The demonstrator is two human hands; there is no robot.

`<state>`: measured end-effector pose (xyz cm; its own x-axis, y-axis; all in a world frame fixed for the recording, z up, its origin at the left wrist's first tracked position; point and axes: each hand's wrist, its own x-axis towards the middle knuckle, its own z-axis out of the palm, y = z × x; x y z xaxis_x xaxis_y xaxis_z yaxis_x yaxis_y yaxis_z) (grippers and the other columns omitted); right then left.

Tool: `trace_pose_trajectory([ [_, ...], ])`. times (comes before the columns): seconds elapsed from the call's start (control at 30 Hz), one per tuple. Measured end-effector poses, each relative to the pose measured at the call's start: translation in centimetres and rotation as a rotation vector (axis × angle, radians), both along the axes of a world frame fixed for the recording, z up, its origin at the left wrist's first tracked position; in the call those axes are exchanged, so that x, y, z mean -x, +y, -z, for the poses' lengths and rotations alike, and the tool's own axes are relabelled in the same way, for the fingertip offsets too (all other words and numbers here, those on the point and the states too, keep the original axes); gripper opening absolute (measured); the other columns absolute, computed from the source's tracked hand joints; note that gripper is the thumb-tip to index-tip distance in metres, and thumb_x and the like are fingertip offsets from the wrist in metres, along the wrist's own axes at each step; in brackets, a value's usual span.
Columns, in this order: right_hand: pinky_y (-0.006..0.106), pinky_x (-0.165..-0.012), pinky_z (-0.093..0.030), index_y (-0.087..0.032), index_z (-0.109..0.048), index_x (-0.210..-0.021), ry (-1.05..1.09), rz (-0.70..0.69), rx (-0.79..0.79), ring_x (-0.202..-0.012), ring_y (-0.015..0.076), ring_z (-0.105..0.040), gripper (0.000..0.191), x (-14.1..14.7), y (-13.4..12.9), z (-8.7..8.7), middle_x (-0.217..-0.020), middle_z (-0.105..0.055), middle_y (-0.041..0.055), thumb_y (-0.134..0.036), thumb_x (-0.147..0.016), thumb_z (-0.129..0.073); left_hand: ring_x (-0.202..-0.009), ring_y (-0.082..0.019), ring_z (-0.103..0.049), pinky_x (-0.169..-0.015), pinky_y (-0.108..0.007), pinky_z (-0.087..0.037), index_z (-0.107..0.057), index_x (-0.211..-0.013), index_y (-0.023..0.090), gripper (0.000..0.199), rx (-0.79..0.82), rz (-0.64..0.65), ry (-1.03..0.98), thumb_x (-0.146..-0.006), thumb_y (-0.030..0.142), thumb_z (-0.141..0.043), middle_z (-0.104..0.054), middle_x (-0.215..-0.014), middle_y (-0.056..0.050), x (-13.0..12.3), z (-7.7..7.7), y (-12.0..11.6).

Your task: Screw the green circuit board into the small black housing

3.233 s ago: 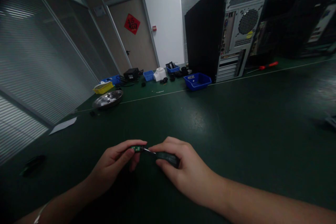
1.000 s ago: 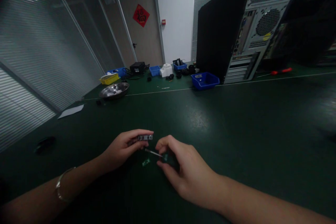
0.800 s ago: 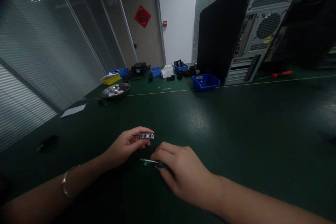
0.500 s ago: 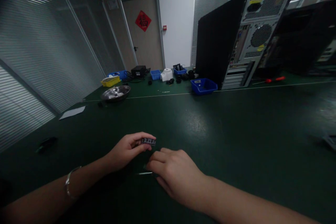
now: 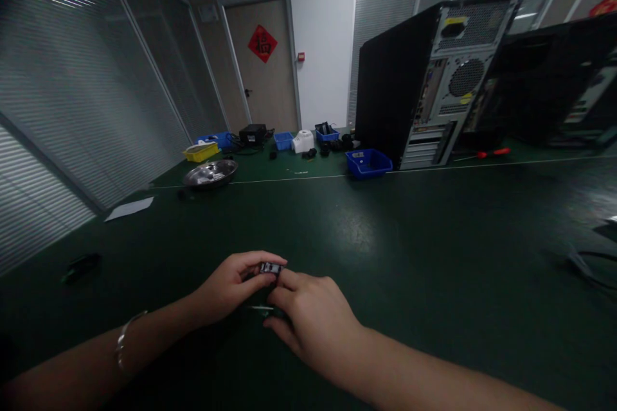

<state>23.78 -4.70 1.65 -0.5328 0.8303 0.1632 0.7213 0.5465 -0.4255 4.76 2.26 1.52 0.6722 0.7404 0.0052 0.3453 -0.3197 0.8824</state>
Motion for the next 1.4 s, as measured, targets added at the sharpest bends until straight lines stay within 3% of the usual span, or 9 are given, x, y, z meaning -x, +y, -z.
trace_pose_trajectory([
  [0.13, 0.026, -0.073, -0.048, -0.021, -0.065, -0.097, -0.004, 0.005, -0.016, -0.09, 0.0179, -0.063, 0.013, 0.2, -0.1, -0.1, -0.104, -0.066, 0.0032, -0.019, -0.085, -0.058, -0.093, -0.021, -0.061, -0.084, -0.034, -0.048, -0.065, -0.115, 0.018, 0.03, -0.06, -0.004, 0.061, -0.087, 0.027, -0.057, -0.068, -0.108, -0.007, -0.1, -0.3, -0.3],
  [0.23, 0.028, -0.073, -0.048, -0.02, -0.065, -0.097, -0.01, 0.024, -0.028, -0.09, 0.0196, -0.064, 0.014, 0.3, -0.3, -0.2, -0.102, -0.066, 0.004, -0.026, -0.086, -0.059, -0.091, -0.02, -0.061, -0.082, -0.033, -0.048, -0.065, -0.117, 0.019, 0.032, -0.055, -0.01, 0.067, -0.087, 0.028, -0.056, -0.067, -0.107, -0.007, -0.3, -0.4, -0.4],
  [0.33, 0.028, -0.072, -0.049, -0.02, -0.065, -0.098, -0.014, 0.03, -0.04, -0.09, 0.0206, -0.064, 0.018, 0.5, -0.5, -0.2, -0.101, -0.066, 0.0048, -0.032, -0.086, -0.062, -0.088, -0.021, -0.062, -0.08, -0.033, -0.048, -0.064, -0.117, 0.018, 0.033, -0.02, -0.026, 0.041, -0.087, 0.03, -0.055, -0.068, -0.104, -0.007, -0.5, -0.4, -0.4],
  [0.57, 0.027, -0.074, -0.048, -0.019, -0.065, -0.096, -0.002, 0.011, -0.068, -0.09, 0.0185, -0.063, 0.012, 0.5, -0.6, 0.0, -0.099, -0.066, 0.0035, -0.023, -0.086, -0.059, -0.089, -0.022, -0.062, -0.077, -0.032, -0.049, -0.064, -0.117, 0.018, 0.035, 0.045, -0.049, 0.003, -0.085, 0.033, -0.057, -0.069, -0.101, -0.006, -0.8, -0.4, -0.6],
  [0.8, 0.026, -0.069, -0.045, -0.021, -0.063, -0.107, 0.104, 0.064, -0.121, -0.085, 0.016, -0.06, 0.02, -0.8, -0.2, 0.0, -0.102, -0.063, 0.0044, -0.023, -0.09, -0.053, -0.101, -0.023, -0.062, -0.089, -0.036, -0.047, -0.063, -0.117, 0.016, 0.033, 0.148, -0.014, -0.082, -0.085, 0.026, -0.059, -0.067, -0.111, -0.009, -0.7, -0.3, -0.7],
  [0.97, 0.025, -0.064, -0.044, -0.019, -0.066, -0.099, 0.237, 0.103, -0.14, -0.075, 0.0146, -0.059, 0.015, -1.4, 0.4, 0.3, -0.091, -0.062, 0.0043, -0.021, -0.089, -0.055, -0.091, -0.02, -0.062, -0.083, -0.034, -0.048, -0.061, -0.116, 0.013, 0.033, 0.222, 0.028, -0.133, -0.084, 0.022, -0.06, -0.068, -0.103, -0.008, -0.7, -0.1, -0.9],
  [1.17, 0.024, -0.069, -0.046, -0.018, -0.066, -0.095, 0.348, 0.052, -0.053, -0.079, 0.0142, -0.06, 0.014, -1.9, 1.1, 0.7, -0.089, -0.061, 0.0042, -0.02, -0.091, -0.053, -0.081, -0.017, -0.061, -0.075, -0.032, -0.048, -0.06, -0.115, 0.01, 0.034, 0.25, -0.087, -0.15, -0.084, 0.023, -0.06, -0.068, -0.094, -0.008, -0.7, -0.2, -0.6],
  [1.4, 0.025, -0.069, -0.046, -0.024, -0.067, -0.103, 0.1, -0.135, 0.023, -0.082, 0.0144, -0.06, 0.018, -2.0, 0.8, 0.3, -0.1, -0.061, 0.0018, -0.025, -0.086, -0.061, -0.081, -0.018, -0.061, -0.073, -0.033, -0.047, -0.06, -0.115, 0.009, 0.035, 0.246, -0.153, -0.169, -0.084, 0.024, -0.06, -0.068, -0.093, -0.009, -0.6, 0.0, 0.1],
])
